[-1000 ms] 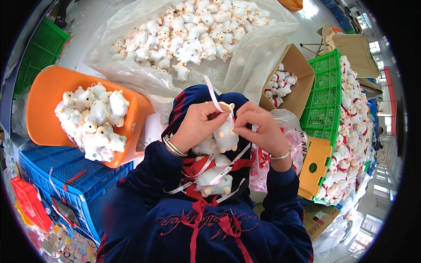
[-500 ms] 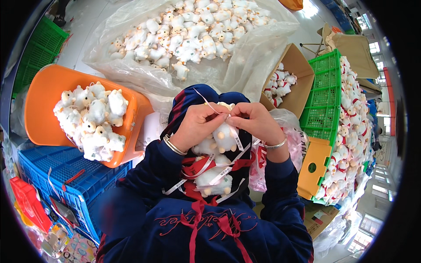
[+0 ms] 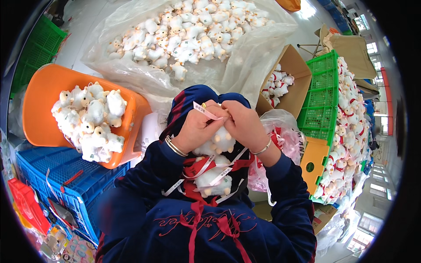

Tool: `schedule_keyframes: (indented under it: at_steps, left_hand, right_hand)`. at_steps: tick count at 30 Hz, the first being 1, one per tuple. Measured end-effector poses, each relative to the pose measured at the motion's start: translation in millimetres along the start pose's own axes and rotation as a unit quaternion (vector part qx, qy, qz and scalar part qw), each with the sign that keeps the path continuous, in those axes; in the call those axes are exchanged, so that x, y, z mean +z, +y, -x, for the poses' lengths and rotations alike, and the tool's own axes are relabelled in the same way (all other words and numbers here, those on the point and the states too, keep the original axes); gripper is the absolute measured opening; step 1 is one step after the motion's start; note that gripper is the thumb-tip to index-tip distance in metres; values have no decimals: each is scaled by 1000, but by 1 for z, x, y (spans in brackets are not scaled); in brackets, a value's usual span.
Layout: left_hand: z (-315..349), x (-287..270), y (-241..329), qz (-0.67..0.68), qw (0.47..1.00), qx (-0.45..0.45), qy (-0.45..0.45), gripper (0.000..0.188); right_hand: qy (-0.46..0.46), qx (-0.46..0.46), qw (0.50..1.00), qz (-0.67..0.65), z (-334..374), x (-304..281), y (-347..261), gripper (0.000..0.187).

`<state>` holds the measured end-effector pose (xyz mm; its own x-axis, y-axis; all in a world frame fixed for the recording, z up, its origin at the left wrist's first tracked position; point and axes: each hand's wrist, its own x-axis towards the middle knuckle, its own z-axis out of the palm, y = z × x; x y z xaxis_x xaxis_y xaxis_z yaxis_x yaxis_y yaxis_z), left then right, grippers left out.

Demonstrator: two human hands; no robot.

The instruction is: The person sits on the floor and ties red ribbons around the necks of small white plush toys. They pick up each toy, wrap the ribbon, and tie a bow by hand.

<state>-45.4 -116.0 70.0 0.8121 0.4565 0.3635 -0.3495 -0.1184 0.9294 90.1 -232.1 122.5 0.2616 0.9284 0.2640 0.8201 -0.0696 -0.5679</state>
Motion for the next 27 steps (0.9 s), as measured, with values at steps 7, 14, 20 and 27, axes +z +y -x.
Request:
schedule_keyframes:
  at_steps: [7, 14, 20, 27]
  left_hand:
    - [2, 2, 0, -3, 1000, 10, -13, 16]
    - [5, 0, 2, -17, 1000, 3, 0, 15]
    - [6, -5, 6, -54, 998, 5, -15, 15]
    - [7, -5, 10, -48, 999, 0, -3, 14]
  right_hand:
    - [-193, 149, 955, -166, 2, -31, 9, 10]
    - [-211, 171, 936, -225, -2, -54, 16, 8]
    - [-164, 195, 881, -399, 2, -44, 20, 12]
    - [-144, 170, 946, -235, -1, -47, 19, 4]
